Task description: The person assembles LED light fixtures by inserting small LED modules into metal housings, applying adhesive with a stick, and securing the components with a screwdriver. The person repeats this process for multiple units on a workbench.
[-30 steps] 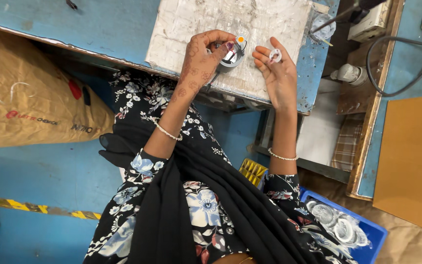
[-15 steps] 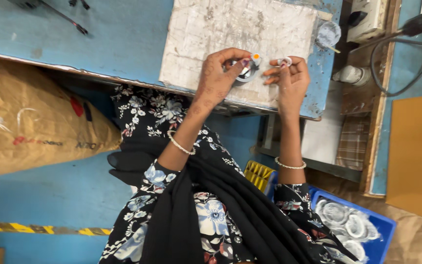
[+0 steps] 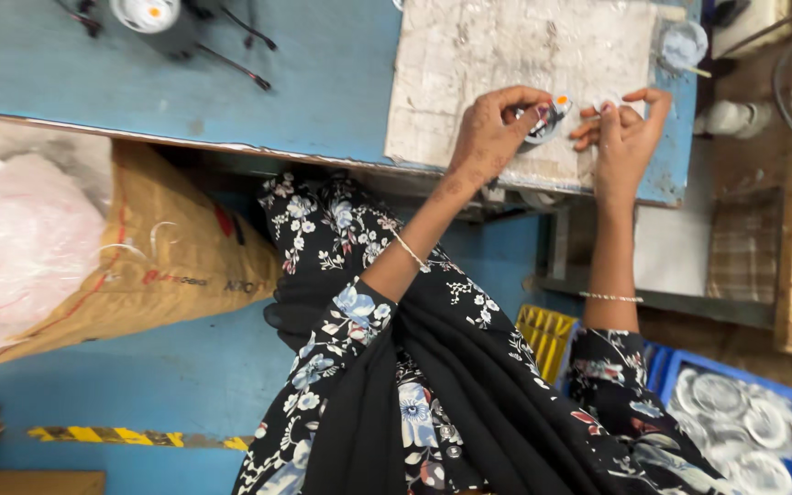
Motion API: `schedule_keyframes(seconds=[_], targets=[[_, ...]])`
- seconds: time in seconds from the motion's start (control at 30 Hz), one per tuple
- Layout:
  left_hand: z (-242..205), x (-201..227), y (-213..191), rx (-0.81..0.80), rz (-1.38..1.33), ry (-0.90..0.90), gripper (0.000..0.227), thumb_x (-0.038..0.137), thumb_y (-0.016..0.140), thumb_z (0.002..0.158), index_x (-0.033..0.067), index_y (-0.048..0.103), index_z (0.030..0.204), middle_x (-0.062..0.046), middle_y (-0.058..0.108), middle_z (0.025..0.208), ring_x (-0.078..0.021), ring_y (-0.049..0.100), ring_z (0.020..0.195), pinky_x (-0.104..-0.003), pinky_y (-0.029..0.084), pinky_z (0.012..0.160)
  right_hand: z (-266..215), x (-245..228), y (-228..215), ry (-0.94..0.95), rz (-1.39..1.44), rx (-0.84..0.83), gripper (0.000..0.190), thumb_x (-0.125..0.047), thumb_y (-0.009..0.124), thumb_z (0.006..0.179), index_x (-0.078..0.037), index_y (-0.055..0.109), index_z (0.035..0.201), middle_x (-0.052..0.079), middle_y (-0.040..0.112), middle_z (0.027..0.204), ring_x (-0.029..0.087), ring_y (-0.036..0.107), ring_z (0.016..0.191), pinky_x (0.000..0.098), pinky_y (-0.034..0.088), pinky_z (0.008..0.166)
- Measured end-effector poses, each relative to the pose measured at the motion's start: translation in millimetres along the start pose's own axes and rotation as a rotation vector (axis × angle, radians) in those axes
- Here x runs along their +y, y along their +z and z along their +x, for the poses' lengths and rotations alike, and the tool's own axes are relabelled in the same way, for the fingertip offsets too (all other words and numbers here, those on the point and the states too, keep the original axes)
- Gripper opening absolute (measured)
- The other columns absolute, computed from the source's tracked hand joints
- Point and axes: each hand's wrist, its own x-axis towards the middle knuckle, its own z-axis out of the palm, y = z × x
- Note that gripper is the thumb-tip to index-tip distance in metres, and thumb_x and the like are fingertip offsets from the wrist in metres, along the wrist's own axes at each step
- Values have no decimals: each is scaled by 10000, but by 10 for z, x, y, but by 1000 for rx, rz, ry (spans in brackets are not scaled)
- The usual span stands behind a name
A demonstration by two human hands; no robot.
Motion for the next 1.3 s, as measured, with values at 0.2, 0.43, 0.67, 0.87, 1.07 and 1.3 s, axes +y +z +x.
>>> schedule_keyframes(seconds=[0.2,0.43,0.67,0.87,1.07,1.3], targets=[[16,-149,20,30,0,73,190,167,781,898,80,805,1065,31,785,897,-46,531,687,-227,466,626,-90,-54,19,-35,-20,48,183,-65,541,1162,-46,414,1292,185,698,1008,189,683,732,274,534,615],[-50,-92,63,-49,-345,-25,171,68,719,975,-13,757,1121,-20,759,953,-41,638,814,-195,537,744,-174,-64,75,50,101,-130,284,-94,616,1121,7,595,1385,160,705,1131,160,677,951,282,562,823],[-192,261,233,-57,-395,-113,190,76,700,990,-29,730,1145,-18,756,968,-40,671,858,-195,562,762,-140,-393,195,-24,-18,-415,879,-102,913,824,-39,401,1535,92,520,1467,198,617,1224,340,552,1052],[-214,411,279,-25,-172,-169,188,95,716,992,-1,759,1147,-21,738,911,-43,624,772,-192,518,663,-146,-570,322,-111,-263,-238,791,-83,938,788,-26,495,1441,131,572,1366,251,632,1230,357,549,1063],[-295,466,508,-67,-184,-93,197,93,718,986,19,737,1168,3,738,1034,-38,602,871,-211,527,791,-175,-694,35,-156,-544,-245,788,-152,944,773,-10,501,1409,161,561,1350,343,615,1248,410,517,1077],[-354,637,583,77,118,42,189,83,728,959,101,750,1146,-19,738,1059,-88,564,756,-255,524,755,-116,-1007,-338,-118,-490,-236,423,-106,824,956,-43,623,1323,108,691,1271,231,633,1177,339,478,1008]])
